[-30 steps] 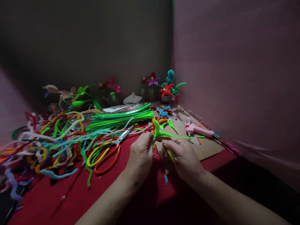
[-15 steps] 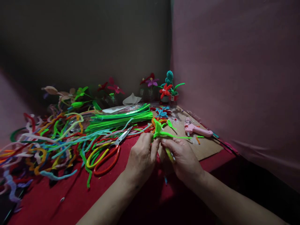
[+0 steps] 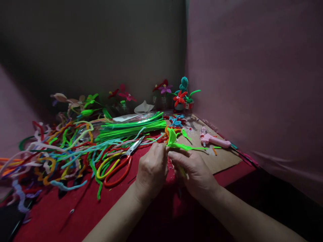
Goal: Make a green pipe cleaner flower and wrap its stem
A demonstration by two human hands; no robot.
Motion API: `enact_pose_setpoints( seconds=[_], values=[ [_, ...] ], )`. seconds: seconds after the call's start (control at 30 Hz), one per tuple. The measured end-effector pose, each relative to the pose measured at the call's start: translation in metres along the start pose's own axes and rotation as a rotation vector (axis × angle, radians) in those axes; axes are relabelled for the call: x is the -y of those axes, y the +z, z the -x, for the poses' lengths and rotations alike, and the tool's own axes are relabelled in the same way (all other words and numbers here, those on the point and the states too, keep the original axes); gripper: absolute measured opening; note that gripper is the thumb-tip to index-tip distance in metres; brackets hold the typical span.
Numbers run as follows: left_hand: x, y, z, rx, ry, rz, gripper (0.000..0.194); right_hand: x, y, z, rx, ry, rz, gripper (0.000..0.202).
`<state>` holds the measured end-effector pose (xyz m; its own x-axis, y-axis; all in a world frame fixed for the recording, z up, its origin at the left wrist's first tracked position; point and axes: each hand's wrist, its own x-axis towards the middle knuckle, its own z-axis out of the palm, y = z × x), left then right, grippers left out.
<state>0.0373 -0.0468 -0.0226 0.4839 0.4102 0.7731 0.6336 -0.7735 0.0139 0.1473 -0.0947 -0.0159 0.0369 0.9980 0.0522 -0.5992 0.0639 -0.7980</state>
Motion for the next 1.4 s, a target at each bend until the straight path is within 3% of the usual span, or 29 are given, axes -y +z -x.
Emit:
enact_pose_setpoints(
  seconds=[0.2,0.33,0.47,0.63,0.87,1.03,1.1,1.23,1.4],
  values=[
    [-0.003,-0.003,-0.003,-0.034,-0.213,0.231,0.018,-0.001,-0.004,-0.003,0.015,-0.008,0.148,0.017],
    [-0.005,-0.007,-0.008,0.076,-0.491,0.507,0.021,-0.003,-0.004,-0.008,0.015,-0.131,0.09,0.015],
    [-0.005,-0.011,-0.013,0.196,-0.761,0.853,0.028,-0.007,-0.007,-0.012,-0.019,-0.132,0.048,0.013],
    [-0.006,-0.013,-0.016,0.249,-0.954,1.248,0.033,-0.004,-0.004,-0.012,-0.099,-0.11,0.064,0.015],
    [0.0,-0.011,-0.014,0.343,-1.004,1.476,0.033,-0.006,-0.007,-0.016,-0.025,-0.138,0.01,0.013],
    [0.01,-0.009,-0.012,0.547,-1.011,1.539,0.033,-0.007,-0.016,-0.015,0.104,-0.155,0.026,0.015],
    [0.011,-0.009,-0.012,0.599,-0.995,1.555,0.032,-0.008,-0.019,-0.013,0.093,-0.127,0.066,0.018],
    [0.009,-0.011,-0.012,0.571,-0.947,1.532,0.03,-0.009,-0.023,-0.009,-0.014,-0.149,0.068,0.024],
    [0.003,-0.017,-0.012,0.558,-0.892,1.384,0.031,-0.007,-0.018,-0.008,0.021,-0.168,0.003,0.018]
  ],
)
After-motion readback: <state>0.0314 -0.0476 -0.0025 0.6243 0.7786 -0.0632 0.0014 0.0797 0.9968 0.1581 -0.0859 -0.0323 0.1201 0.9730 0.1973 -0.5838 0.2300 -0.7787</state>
